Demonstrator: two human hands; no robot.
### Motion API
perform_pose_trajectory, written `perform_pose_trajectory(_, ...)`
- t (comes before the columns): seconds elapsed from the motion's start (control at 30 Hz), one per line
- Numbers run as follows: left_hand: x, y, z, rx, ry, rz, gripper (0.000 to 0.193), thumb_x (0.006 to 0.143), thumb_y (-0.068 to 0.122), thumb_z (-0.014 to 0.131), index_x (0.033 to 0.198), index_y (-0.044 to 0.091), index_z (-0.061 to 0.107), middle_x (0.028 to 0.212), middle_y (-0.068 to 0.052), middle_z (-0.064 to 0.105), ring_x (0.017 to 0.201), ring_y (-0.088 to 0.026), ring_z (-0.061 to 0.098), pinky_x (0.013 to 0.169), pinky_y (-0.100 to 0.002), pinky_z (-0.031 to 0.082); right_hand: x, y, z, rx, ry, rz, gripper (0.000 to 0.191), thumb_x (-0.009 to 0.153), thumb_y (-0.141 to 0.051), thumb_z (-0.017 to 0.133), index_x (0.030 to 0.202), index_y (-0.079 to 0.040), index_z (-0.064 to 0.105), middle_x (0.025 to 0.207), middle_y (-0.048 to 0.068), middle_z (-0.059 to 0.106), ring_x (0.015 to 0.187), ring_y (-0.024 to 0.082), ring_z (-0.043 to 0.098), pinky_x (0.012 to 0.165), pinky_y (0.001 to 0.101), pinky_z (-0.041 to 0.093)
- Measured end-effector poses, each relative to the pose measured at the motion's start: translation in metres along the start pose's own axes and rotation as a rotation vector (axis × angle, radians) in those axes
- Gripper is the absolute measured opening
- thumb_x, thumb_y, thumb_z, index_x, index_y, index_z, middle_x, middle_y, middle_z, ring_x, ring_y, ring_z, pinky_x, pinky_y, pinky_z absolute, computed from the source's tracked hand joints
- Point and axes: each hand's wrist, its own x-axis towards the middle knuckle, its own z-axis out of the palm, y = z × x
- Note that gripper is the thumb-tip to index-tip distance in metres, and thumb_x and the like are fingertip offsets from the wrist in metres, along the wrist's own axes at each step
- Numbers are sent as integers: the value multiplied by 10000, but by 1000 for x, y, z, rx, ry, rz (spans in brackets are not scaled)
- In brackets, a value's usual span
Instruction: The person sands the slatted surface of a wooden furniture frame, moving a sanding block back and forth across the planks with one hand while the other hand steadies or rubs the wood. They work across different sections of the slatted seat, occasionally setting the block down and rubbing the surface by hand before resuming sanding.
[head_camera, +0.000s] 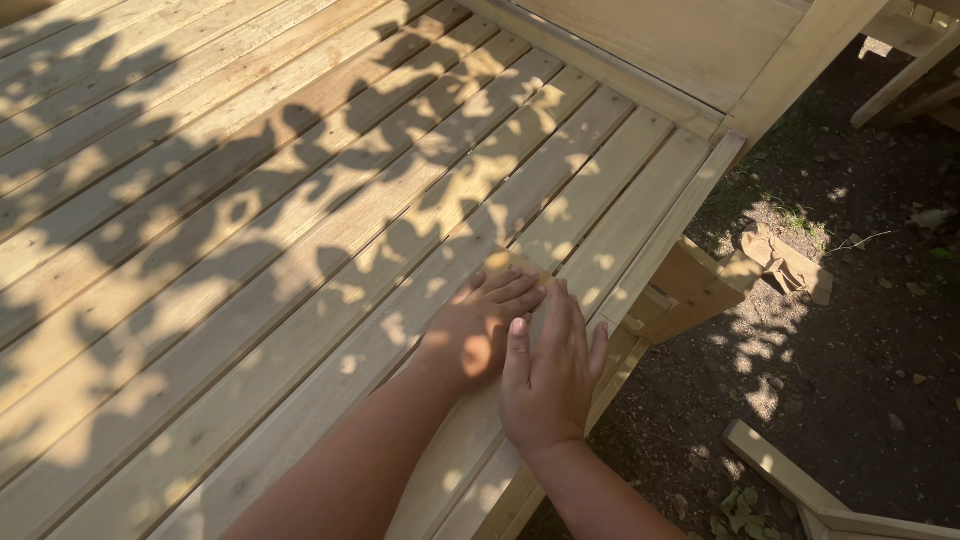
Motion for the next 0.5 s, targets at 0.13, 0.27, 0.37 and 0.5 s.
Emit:
perform_pose_trajectory(0.13,75,4,19,92,-117,-51,528,1003,304,451,1525,230,426,1630,45,361,1520,-127,266,1234,-450,198,-4,6,-1,74,24,-14,666,1088,-417,323,1574,36,273,1592,244,412,1515,356,342,1242,571,63)
perform_pose_trajectory(0.27,70,8,16,92,-52,-36,556,969,286,521,1517,205,479,1634,18,384,1538,-130,273,1243,-461,198,-4,10,2,82,7,-9,629,1088,-414,325,1554,8,332,1556,212,468,1494,334,381,1249,571,66)
perform_pose_trajectory(0.37,24,5,5,118,-132,-46,449,989,302,511,1422,200,565,1620,5,397,1531,-167,264,1243,-469,182,-1,12,5,96,1,33,599,1067,-426,336,1523,-42,401,1503,157,536,1463,302,422,1252,568,70)
perform_pose_trajectory(0.5,-85,5,-17,-216,46,-99,417,1016,205,499,1414,150,614,1497,-49,563,1472,-192,433,1250,-448,263,2,14,10,24,72,35,554,1076,-442,371,1484,-82,471,1490,147,557,1478,308,412,1270,545,108)
